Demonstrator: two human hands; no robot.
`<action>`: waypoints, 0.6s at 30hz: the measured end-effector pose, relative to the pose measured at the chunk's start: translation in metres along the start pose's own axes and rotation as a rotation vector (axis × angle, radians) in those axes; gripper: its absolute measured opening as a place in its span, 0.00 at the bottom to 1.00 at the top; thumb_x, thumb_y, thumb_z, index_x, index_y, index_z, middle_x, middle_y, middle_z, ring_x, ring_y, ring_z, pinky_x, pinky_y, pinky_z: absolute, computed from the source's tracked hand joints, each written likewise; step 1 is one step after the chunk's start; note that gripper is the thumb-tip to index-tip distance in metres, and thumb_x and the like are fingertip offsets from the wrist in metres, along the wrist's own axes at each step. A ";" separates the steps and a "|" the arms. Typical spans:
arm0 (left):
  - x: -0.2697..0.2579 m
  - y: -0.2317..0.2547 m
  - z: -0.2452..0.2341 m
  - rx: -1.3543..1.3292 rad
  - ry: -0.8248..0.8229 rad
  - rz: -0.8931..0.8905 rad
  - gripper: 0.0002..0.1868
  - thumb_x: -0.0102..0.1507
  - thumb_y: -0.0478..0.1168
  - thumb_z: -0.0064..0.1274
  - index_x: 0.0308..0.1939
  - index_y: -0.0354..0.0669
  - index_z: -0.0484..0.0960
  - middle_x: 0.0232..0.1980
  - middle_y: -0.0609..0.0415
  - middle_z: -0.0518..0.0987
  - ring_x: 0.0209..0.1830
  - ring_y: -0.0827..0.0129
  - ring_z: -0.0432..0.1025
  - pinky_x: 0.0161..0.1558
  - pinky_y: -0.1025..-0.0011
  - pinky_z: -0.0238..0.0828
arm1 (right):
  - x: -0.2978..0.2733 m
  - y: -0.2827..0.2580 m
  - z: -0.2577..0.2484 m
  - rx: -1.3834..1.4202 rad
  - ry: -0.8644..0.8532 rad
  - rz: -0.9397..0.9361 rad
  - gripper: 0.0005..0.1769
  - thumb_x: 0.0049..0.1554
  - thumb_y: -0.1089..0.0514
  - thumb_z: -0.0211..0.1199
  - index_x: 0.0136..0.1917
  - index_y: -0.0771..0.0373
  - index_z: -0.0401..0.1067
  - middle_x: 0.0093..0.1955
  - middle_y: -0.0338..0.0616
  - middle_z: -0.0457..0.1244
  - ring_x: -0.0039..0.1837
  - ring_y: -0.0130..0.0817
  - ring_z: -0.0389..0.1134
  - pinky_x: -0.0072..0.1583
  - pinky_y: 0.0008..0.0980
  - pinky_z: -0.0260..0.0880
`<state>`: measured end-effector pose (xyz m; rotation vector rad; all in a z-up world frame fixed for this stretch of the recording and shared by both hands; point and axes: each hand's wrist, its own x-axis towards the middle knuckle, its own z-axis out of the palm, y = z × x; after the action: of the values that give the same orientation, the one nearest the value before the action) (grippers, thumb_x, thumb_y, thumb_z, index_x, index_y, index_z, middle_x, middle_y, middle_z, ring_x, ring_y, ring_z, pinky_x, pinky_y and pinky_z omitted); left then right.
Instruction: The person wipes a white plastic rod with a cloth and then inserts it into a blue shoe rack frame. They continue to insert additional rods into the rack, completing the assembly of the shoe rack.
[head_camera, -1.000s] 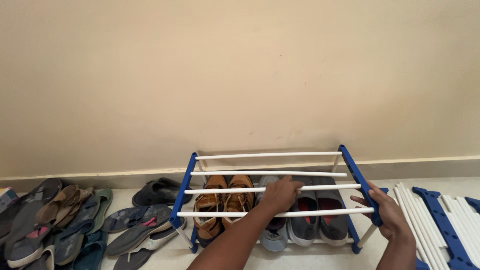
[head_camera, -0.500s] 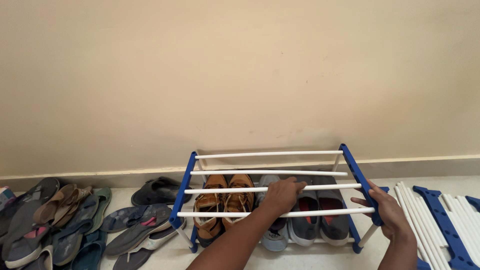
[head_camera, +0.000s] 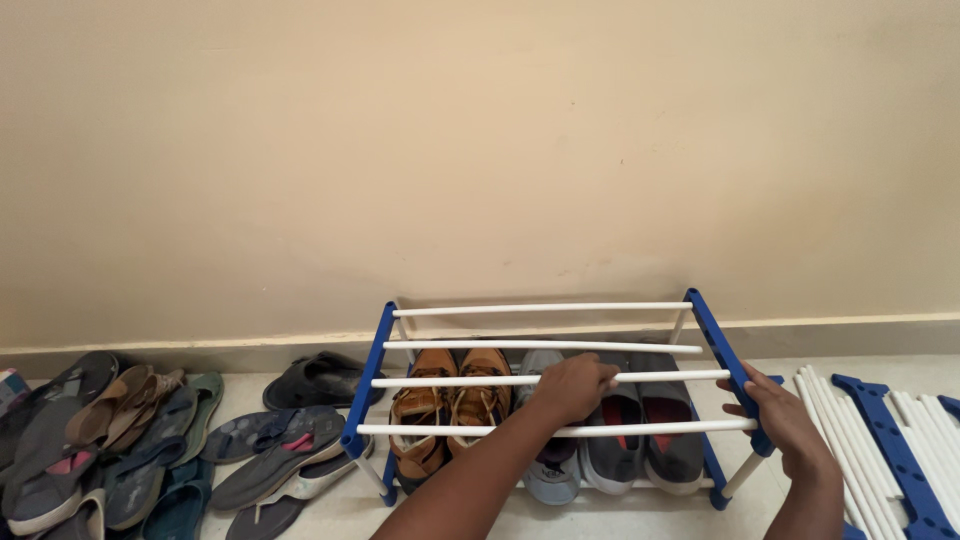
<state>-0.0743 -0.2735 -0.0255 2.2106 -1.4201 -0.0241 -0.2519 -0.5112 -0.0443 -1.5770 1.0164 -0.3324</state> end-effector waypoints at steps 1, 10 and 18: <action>0.004 0.000 -0.002 -0.011 -0.042 -0.026 0.14 0.68 0.48 0.51 0.54 0.53 0.86 0.49 0.48 0.78 0.51 0.53 0.74 0.51 0.54 0.70 | 0.005 0.003 0.001 -0.027 0.021 -0.005 0.30 0.68 0.54 0.40 0.81 0.46 0.60 0.70 0.42 0.67 0.63 0.45 0.71 0.63 0.49 0.63; 0.042 -0.041 0.001 0.175 0.150 -0.045 0.19 0.60 0.44 0.60 0.56 0.51 0.82 0.59 0.51 0.77 0.61 0.55 0.69 0.59 0.52 0.64 | 0.048 0.028 0.004 -0.099 0.071 -0.097 0.31 0.67 0.48 0.50 0.81 0.53 0.59 0.66 0.49 0.68 0.57 0.47 0.73 0.62 0.48 0.68; 0.054 -0.052 0.000 0.279 -0.187 -0.255 0.14 0.65 0.43 0.56 0.56 0.55 0.81 0.50 0.53 0.82 0.57 0.57 0.74 0.67 0.33 0.49 | 0.061 -0.002 -0.004 -0.260 -0.097 -0.039 0.31 0.65 0.42 0.49 0.78 0.50 0.60 0.65 0.44 0.69 0.61 0.44 0.71 0.59 0.47 0.71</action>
<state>-0.0061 -0.3028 -0.0339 2.6712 -1.2898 -0.1312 -0.2183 -0.5598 -0.0606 -1.8298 0.9844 -0.1526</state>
